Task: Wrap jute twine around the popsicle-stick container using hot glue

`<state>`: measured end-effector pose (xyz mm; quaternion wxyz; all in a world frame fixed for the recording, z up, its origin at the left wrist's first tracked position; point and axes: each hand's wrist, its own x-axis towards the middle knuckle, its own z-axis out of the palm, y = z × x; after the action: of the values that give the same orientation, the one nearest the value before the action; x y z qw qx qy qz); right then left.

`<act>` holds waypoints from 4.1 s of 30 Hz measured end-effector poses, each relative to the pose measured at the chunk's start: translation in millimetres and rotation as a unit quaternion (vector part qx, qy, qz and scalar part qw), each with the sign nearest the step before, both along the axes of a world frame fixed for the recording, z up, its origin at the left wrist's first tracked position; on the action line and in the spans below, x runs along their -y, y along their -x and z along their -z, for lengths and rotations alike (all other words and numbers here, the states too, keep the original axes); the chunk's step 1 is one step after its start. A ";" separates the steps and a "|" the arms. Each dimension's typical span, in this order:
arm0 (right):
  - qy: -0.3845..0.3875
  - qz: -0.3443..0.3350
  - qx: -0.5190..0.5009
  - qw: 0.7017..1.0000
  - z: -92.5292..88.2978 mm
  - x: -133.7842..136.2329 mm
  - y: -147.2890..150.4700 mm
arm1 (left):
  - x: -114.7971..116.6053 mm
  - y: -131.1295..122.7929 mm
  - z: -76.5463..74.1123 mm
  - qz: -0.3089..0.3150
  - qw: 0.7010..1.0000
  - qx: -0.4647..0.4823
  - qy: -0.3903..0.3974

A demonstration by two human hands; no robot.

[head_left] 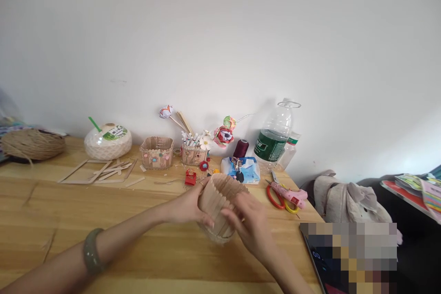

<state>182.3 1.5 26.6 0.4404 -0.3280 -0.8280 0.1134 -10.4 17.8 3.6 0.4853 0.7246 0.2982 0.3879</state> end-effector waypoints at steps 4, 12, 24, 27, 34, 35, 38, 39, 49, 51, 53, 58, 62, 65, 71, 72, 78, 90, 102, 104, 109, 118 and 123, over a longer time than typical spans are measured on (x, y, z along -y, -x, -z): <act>0.087 0.071 -0.152 0.982 -9.6 -22.0 4.7 | -9.2 -1.2 -5.7 0.038 0.991 0.066 0.108; 0.164 0.112 -0.278 0.940 -21.4 -58.7 15.6 | -15.5 -8.2 -24.0 0.009 0.950 0.148 0.274; 0.159 0.059 -0.251 0.953 -22.2 -76.3 5.3 | -40.7 -9.3 -15.8 -0.073 0.953 0.141 0.259; 0.168 0.030 -0.192 0.967 -23.6 -65.4 6.0 | -41.6 -8.8 -10.4 -0.066 0.949 0.155 0.268; 0.198 0.054 -0.227 0.952 -12.8 -60.3 9.5 | -36.8 -4.6 -10.6 -0.022 0.950 0.140 0.278; 0.200 0.062 -0.246 0.946 -11.7 -60.7 8.6 | -36.4 -4.1 -11.8 -0.016 0.950 0.142 0.278; 0.197 0.085 -0.315 0.924 -8.2 -61.9 5.9 | -36.0 -3.9 -14.4 -0.017 0.949 0.150 0.277; 0.196 0.089 -0.337 0.916 -7.0 -62.1 5.7 | -36.1 -4.3 -14.5 -0.017 0.949 0.152 0.276; 0.327 -0.032 -0.544 0.772 -6.9 -61.6 17.4 | -42.8 -1.4 -5.5 0.021 0.962 0.177 0.209; 0.349 -0.033 -0.526 0.775 -3.6 -63.2 19.2 | -44.1 2.1 -8.2 0.020 0.973 0.146 0.179; 0.347 -0.027 -0.479 0.806 0.3 -64.0 20.2 | -44.5 5.4 -13.0 0.021 0.980 0.117 0.162; 0.299 -0.027 -0.376 0.877 0.7 -58.7 19.6 | -40.6 7.5 -27.0 -0.005 0.992 0.060 0.115; 0.289 -0.018 -0.324 0.901 -2.0 -51.9 21.0 | -31.5 0.8 -32.8 -0.064 0.997 -0.013 0.047; 0.293 -0.003 -0.331 0.897 2.2 -51.7 23.6 | -27.6 -1.9 -34.2 -0.086 0.995 -0.042 0.020; 0.316 -0.010 -0.385 0.867 10.0 -59.9 25.6 | -35.3 9.6 -38.6 -0.117 0.993 -0.016 0.021; 0.318 -0.010 -0.394 0.862 9.3 -61.0 25.4 | -36.6 11.9 -39.9 -0.118 0.993 -0.012 0.020; 0.329 0.000 -0.402 0.854 7.6 -64.2 24.8 | -36.6 15.1 -43.9 -0.050 0.996 -0.016 0.065; 0.174 -0.111 -0.114 0.972 -5.7 -45.0 18.0 | -30.7 6.5 -46.4 -0.166 0.984 -0.054 -0.023; -0.028 -0.005 -0.086 0.996 7.6 -44.9 24.1 | -20.4 -0.7 -40.7 -0.136 0.966 -0.070 -0.206; -0.070 0.012 -0.085 0.994 10.6 -44.4 25.5 | -21.4 -0.7 -41.5 -0.134 0.969 -0.061 -0.197; -0.128 0.031 -0.068 0.989 20.5 -41.8 28.8 | -25.9 0.5 -38.4 -0.179 0.977 -0.004 -0.117; -0.081 0.045 -0.072 0.993 17.1 -39.4 30.5 | -24.7 0.0 -37.6 -0.174 0.975 0.024 -0.137; 0.007 0.065 -0.138 0.988 15.0 -38.5 31.9 | -16.8 -4.3 -41.9 -0.177 0.970 0.037 -0.160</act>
<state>150.5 40.0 11.6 0.5547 -0.3654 -0.7353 0.1349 -6.1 34.6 45.5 0.2977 0.7133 0.3378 0.5371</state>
